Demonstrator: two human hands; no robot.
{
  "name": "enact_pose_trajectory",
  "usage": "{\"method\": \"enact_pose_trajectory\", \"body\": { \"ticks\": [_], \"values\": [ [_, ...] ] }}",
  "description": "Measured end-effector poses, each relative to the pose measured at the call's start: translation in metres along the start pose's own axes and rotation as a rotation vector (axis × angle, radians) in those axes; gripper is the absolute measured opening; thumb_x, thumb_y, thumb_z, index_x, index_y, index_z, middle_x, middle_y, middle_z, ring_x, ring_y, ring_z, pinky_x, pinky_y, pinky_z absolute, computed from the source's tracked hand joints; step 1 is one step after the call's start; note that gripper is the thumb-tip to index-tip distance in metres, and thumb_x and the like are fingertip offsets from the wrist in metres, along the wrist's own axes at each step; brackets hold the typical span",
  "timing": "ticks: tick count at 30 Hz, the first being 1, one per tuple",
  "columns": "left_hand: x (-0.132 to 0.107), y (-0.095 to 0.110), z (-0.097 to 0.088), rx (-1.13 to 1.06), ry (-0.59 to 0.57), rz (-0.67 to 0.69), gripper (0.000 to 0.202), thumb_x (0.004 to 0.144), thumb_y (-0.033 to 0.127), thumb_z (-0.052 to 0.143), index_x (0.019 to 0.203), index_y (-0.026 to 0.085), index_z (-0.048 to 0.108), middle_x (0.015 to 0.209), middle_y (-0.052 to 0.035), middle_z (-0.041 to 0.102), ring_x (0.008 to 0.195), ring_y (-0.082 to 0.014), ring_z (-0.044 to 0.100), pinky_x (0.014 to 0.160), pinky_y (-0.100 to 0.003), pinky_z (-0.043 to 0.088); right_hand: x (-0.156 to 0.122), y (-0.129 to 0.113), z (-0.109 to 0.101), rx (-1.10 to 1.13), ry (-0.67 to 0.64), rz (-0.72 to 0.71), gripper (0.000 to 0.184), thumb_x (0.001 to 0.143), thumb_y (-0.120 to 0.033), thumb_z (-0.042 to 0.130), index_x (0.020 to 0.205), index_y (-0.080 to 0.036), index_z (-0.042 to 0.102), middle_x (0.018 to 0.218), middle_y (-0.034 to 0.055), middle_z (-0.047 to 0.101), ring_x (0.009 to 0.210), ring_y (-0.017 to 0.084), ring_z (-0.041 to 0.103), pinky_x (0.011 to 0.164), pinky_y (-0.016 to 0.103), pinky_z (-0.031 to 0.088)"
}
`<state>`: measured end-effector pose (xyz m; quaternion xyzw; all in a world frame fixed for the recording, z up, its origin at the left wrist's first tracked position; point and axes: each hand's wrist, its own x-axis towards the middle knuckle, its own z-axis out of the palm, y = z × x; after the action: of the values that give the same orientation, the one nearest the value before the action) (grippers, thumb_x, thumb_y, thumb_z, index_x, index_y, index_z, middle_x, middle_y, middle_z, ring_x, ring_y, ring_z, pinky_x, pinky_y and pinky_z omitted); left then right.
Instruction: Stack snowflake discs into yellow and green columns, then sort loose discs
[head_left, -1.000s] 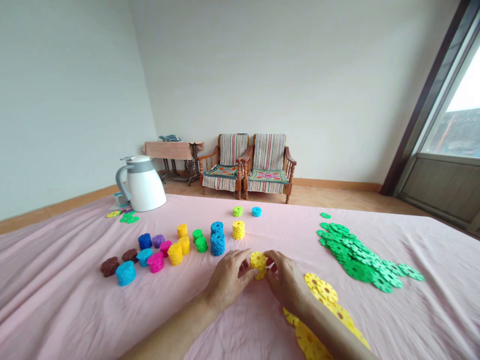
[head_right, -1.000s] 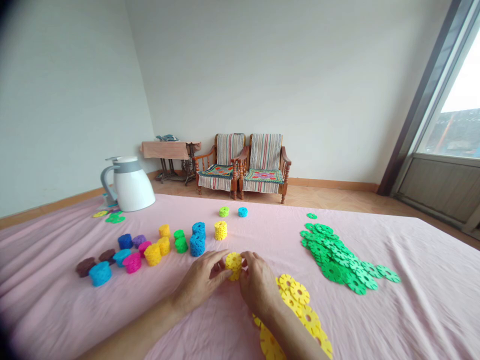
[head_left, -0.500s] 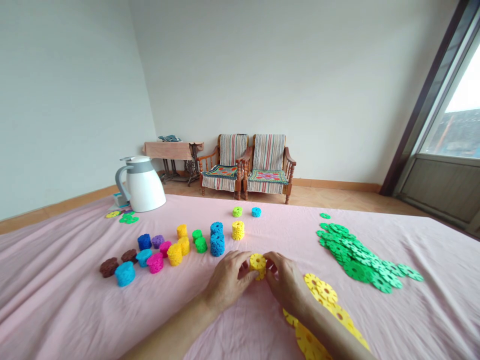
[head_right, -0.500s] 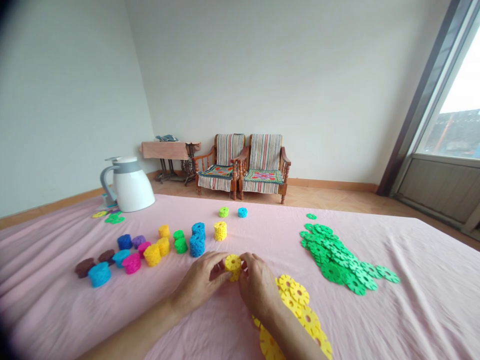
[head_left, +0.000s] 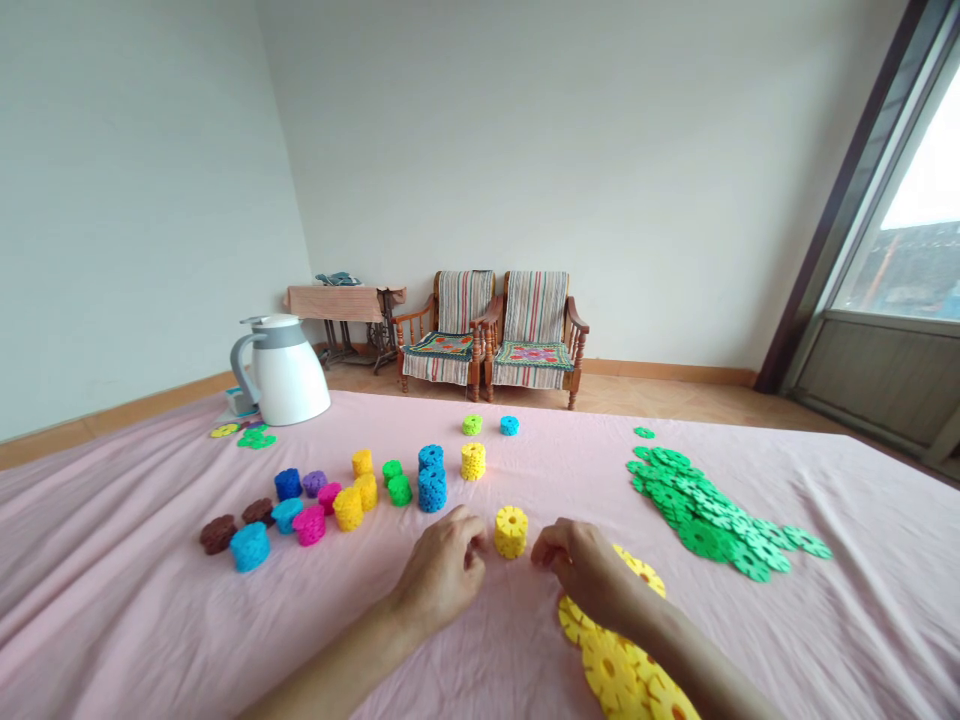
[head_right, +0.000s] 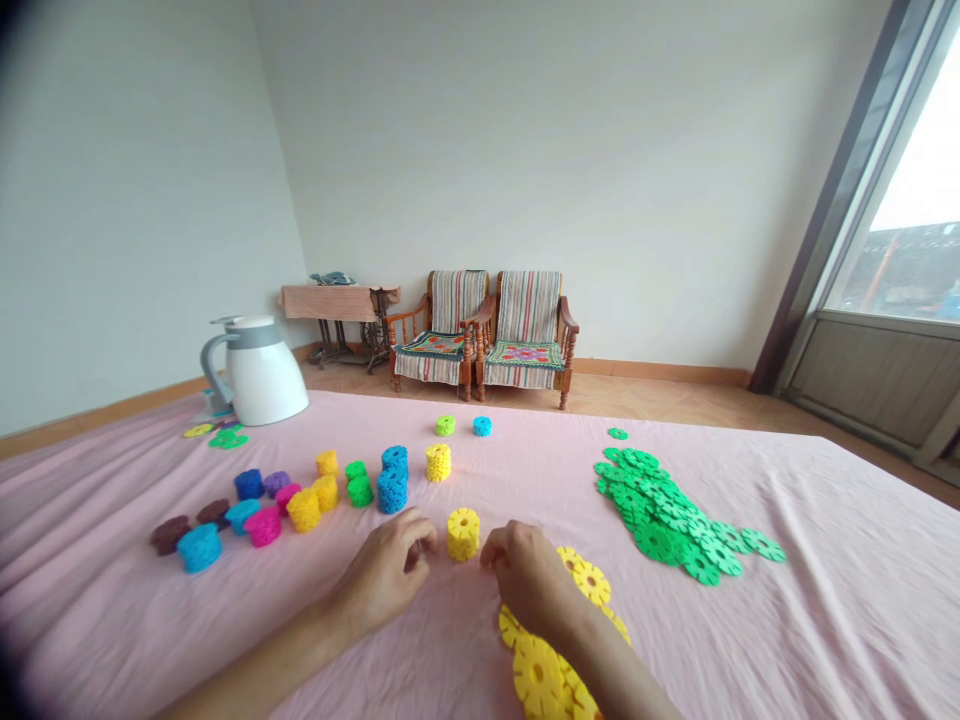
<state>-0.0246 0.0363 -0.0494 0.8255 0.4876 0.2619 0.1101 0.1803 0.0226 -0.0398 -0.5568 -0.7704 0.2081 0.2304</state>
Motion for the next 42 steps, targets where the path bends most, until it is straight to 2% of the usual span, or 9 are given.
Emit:
{"method": "enact_pose_trajectory", "body": {
  "ticks": [5,10,17,22,27,34,42],
  "values": [
    [-0.018,0.004,-0.005,-0.017,-0.050,0.016,0.038,0.065,-0.002,0.041,0.085,0.020,0.063,0.086,-0.0020,0.057,0.085,-0.0164,0.054,0.073,-0.026,0.042,-0.014,-0.006,0.001,-0.060,-0.037,-0.106,0.047,0.068,0.001,0.035,0.092,-0.023,0.068,0.094,0.0058,0.061,0.088,0.015,0.056,0.076,0.023,0.039],
    [-0.025,0.010,-0.006,0.019,-0.059,0.036,0.041,0.067,-0.003,0.040,0.091,0.021,0.062,0.092,-0.0030,0.055,0.092,-0.0173,0.052,0.080,-0.027,0.042,-0.019,-0.016,0.001,-0.137,-0.043,-0.126,0.058,0.063,0.005,0.035,0.103,-0.025,0.065,0.099,0.0065,0.059,0.095,0.018,0.051,0.079,0.025,0.038],
    [-0.024,0.010,-0.005,0.017,-0.053,0.052,0.039,0.068,-0.003,0.041,0.091,0.021,0.060,0.092,-0.0021,0.055,0.093,-0.0171,0.051,0.082,-0.028,0.042,-0.019,-0.019,0.005,-0.106,-0.004,-0.171,0.051,0.070,0.000,0.035,0.104,-0.024,0.064,0.093,0.0047,0.061,0.091,0.018,0.047,0.081,0.027,0.034],
    [-0.023,0.008,-0.004,0.010,-0.057,0.058,0.037,0.069,-0.003,0.041,0.090,0.021,0.060,0.092,-0.0020,0.054,0.092,-0.0170,0.051,0.081,-0.027,0.042,-0.017,-0.022,0.008,-0.134,-0.005,-0.168,0.049,0.073,-0.001,0.034,0.107,-0.024,0.062,0.096,0.0053,0.061,0.091,0.019,0.047,0.081,0.027,0.033],
    [-0.022,0.007,-0.003,0.011,-0.055,0.067,0.035,0.072,-0.002,0.040,0.090,0.021,0.059,0.091,-0.0020,0.054,0.092,-0.0171,0.051,0.081,-0.027,0.041,-0.010,-0.025,0.012,-0.194,-0.013,-0.169,0.045,0.076,-0.002,0.034,0.103,-0.021,0.063,0.098,0.0067,0.060,0.092,0.019,0.047,0.080,0.028,0.032],
    [-0.022,0.007,-0.005,0.005,-0.074,0.067,0.031,0.071,-0.001,0.042,0.088,0.021,0.057,0.091,-0.0021,0.054,0.090,-0.0168,0.051,0.078,-0.026,0.041,0.010,-0.021,0.020,-0.208,0.006,-0.208,0.046,0.074,-0.001,0.035,0.103,-0.025,0.063,0.096,0.0041,0.060,0.092,0.017,0.048,0.078,0.026,0.031],
    [-0.021,0.012,-0.009,0.002,-0.083,0.055,0.028,0.076,0.002,0.041,0.087,0.020,0.058,0.089,-0.0033,0.054,0.091,-0.0179,0.051,0.078,-0.026,0.042,0.032,-0.026,0.023,-0.259,-0.022,-0.219,0.039,0.075,0.000,0.037,0.098,-0.020,0.062,0.098,0.0051,0.060,0.095,0.016,0.048,0.080,0.026,0.030]
  ]
}}
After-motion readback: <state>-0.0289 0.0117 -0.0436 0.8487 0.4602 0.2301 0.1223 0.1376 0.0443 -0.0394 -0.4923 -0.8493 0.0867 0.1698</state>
